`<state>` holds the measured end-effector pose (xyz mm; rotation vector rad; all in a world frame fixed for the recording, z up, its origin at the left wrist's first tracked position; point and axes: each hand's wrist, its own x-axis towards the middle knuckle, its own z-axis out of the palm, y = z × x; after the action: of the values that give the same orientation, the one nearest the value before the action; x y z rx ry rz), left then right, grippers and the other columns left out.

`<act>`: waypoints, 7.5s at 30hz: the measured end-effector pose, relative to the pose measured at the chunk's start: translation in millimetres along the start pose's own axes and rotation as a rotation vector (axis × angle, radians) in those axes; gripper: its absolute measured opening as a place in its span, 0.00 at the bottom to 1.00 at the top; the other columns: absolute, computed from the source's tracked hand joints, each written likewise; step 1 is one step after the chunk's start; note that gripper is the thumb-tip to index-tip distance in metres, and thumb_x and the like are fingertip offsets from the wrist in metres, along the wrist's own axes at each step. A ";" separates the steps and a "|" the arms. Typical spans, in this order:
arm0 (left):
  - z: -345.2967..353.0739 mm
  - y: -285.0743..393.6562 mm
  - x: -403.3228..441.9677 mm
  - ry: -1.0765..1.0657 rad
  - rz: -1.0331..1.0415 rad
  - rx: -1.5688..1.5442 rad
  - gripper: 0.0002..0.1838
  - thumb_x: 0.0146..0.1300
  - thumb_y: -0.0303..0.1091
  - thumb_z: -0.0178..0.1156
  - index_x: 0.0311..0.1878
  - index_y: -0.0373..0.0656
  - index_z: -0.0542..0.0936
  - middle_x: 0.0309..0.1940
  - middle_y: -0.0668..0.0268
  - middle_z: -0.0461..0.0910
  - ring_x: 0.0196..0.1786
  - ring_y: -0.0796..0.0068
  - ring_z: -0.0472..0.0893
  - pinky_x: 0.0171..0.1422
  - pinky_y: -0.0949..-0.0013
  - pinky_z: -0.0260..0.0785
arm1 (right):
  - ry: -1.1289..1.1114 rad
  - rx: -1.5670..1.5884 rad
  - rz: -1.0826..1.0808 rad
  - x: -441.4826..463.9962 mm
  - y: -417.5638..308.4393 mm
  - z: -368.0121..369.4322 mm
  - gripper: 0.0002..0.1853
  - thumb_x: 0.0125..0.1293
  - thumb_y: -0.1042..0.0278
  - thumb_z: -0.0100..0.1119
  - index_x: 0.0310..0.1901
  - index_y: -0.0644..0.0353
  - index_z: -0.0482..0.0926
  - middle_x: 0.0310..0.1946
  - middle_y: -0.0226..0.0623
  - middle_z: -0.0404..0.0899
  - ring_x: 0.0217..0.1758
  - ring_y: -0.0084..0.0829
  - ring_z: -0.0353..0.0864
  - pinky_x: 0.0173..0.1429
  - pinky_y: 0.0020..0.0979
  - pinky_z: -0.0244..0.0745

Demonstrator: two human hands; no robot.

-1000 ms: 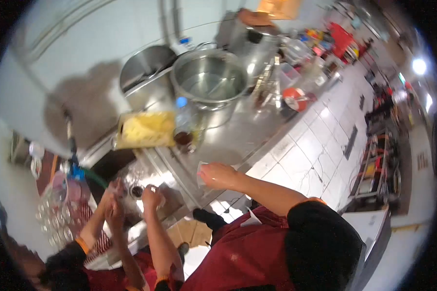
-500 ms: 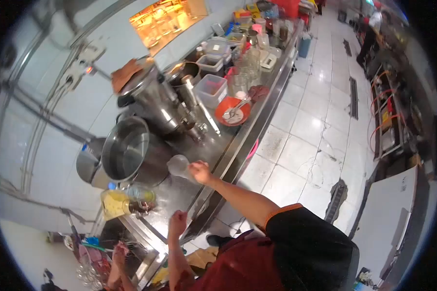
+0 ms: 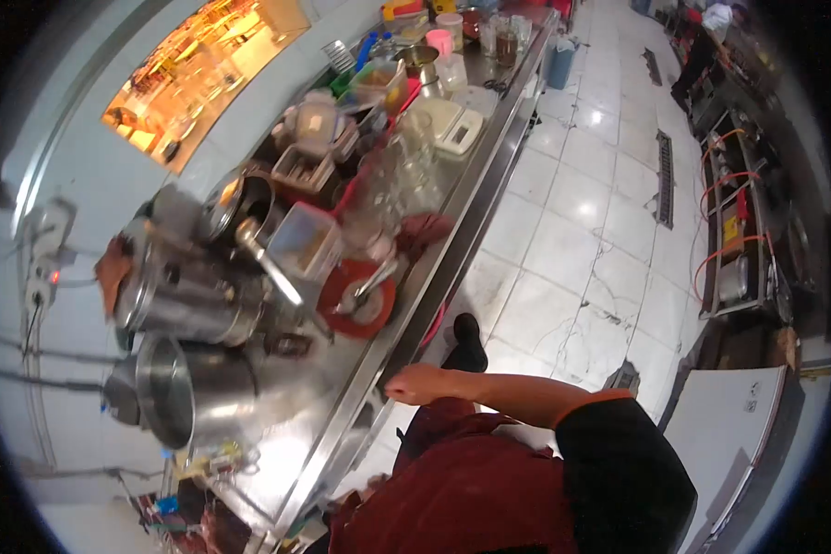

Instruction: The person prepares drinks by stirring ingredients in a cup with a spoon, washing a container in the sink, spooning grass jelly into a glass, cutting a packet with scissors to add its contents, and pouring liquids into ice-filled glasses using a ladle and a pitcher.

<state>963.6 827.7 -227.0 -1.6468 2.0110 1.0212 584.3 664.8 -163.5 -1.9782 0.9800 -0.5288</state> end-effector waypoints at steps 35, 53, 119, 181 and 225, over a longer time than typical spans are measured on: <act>-368.5 851.7 473.3 0.185 -0.524 -1.038 0.21 0.73 0.45 0.50 0.57 0.38 0.77 0.47 0.61 0.82 0.45 0.72 0.82 0.46 0.69 0.73 | 0.644 0.096 0.323 -97.2 551.7 -906.3 0.53 0.46 0.57 0.80 0.67 0.69 0.55 0.58 0.54 0.65 0.58 0.50 0.71 0.58 0.43 0.71; -371.3 932.7 493.9 0.201 -0.465 -0.900 0.25 0.69 0.44 0.57 0.63 0.39 0.70 0.48 0.56 0.81 0.47 0.64 0.81 0.51 0.65 0.74 | 0.838 -0.173 0.282 3.4 526.2 -850.4 0.43 0.58 0.60 0.70 0.65 0.72 0.53 0.58 0.59 0.59 0.62 0.54 0.61 0.61 0.52 0.63; -386.6 523.2 160.6 1.156 0.027 -1.255 0.03 0.41 0.21 0.54 0.19 0.33 0.70 0.17 0.66 0.70 0.23 0.76 0.66 0.29 0.72 0.58 | -0.035 1.471 0.992 221.3 195.6 -557.4 0.12 0.68 0.56 0.59 0.30 0.50 0.71 0.16 0.14 0.62 0.16 0.11 0.62 0.17 0.17 0.52; -404.0 437.1 177.6 1.299 0.167 -1.465 0.03 0.40 0.21 0.58 0.19 0.34 0.73 0.19 0.67 0.74 0.22 0.81 0.68 0.28 0.75 0.58 | -0.139 -1.047 -0.566 464.1 -23.2 -578.5 0.14 0.63 0.54 0.61 0.45 0.52 0.78 0.38 0.38 0.82 0.46 0.43 0.82 0.46 0.45 0.77; -443.4 594.3 226.6 1.326 -0.061 -1.468 0.03 0.41 0.21 0.54 0.17 0.35 0.71 0.16 0.71 0.67 0.20 0.84 0.60 0.26 0.74 0.45 | -0.068 -0.429 -0.402 301.5 232.3 -611.2 0.08 0.66 0.69 0.53 0.42 0.61 0.68 0.36 0.51 0.75 0.40 0.55 0.78 0.41 0.48 0.76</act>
<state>416.0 392.8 107.9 -3.8924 1.4958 1.8524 258.5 39.7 -16.9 -2.5875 0.6913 -0.4909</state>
